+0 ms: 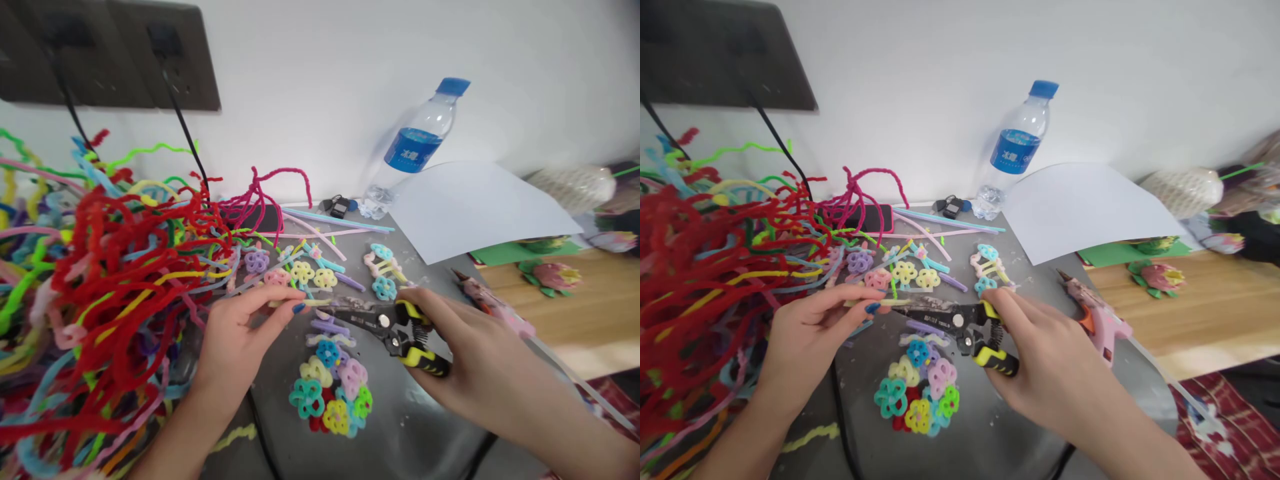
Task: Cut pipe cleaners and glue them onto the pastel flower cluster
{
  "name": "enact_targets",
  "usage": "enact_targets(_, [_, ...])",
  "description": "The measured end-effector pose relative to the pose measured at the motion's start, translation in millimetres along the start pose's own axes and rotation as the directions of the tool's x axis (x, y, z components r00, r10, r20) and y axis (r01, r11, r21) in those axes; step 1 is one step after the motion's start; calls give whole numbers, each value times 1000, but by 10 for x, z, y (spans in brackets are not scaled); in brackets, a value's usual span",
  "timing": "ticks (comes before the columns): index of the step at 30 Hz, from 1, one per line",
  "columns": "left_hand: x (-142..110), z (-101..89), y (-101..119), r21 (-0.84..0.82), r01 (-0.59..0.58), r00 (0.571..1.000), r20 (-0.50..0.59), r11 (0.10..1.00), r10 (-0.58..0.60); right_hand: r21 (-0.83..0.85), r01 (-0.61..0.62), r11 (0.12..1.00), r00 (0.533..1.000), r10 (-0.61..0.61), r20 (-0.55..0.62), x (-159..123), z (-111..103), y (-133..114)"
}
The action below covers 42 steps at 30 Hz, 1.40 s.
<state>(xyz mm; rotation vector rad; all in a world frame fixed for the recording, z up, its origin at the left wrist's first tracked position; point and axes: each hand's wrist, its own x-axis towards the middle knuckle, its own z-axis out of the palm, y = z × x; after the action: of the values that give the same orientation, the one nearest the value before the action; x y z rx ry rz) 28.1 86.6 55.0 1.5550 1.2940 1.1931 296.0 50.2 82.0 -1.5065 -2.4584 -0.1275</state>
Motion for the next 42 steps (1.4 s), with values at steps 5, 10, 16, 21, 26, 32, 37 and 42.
enact_targets(5, [-4,-8,18,-3,-13,1000,0,1000,13,-48,31,998,999,-32,-27,36,10,-40])
enact_targets(10, [-5,-15,33,52,-65,998,22,996,64,-81,76,994,997,-78,-26,79,-31,-60])
enact_targets(16, [-19,-9,11,38,-131,991,21,991,130,-73,93,993,995,-94,-11,112,-69,-73])
enact_targets(21, [-22,-21,-7,38,-151,988,23,988,150,-60,80,995,997,-80,15,82,-70,-73])
enact_targets(26, [-27,-27,7,33,-149,989,30,988,148,-20,49,999,998,-48,42,17,-40,-72])
enact_targets(32, [-33,-19,13,28,-111,993,45,993,109,22,13,1000,997,-14,71,9,-41,-63])
enact_targets(37, [-15,-45,-4,50,-98,992,88,994,94,47,-57,997,995,53,87,-11,-43,-6])
enact_targets(42, [50,-103,-73,250,-209,975,131,945,181,17,-45,999,998,44,55,-54,-5,23])
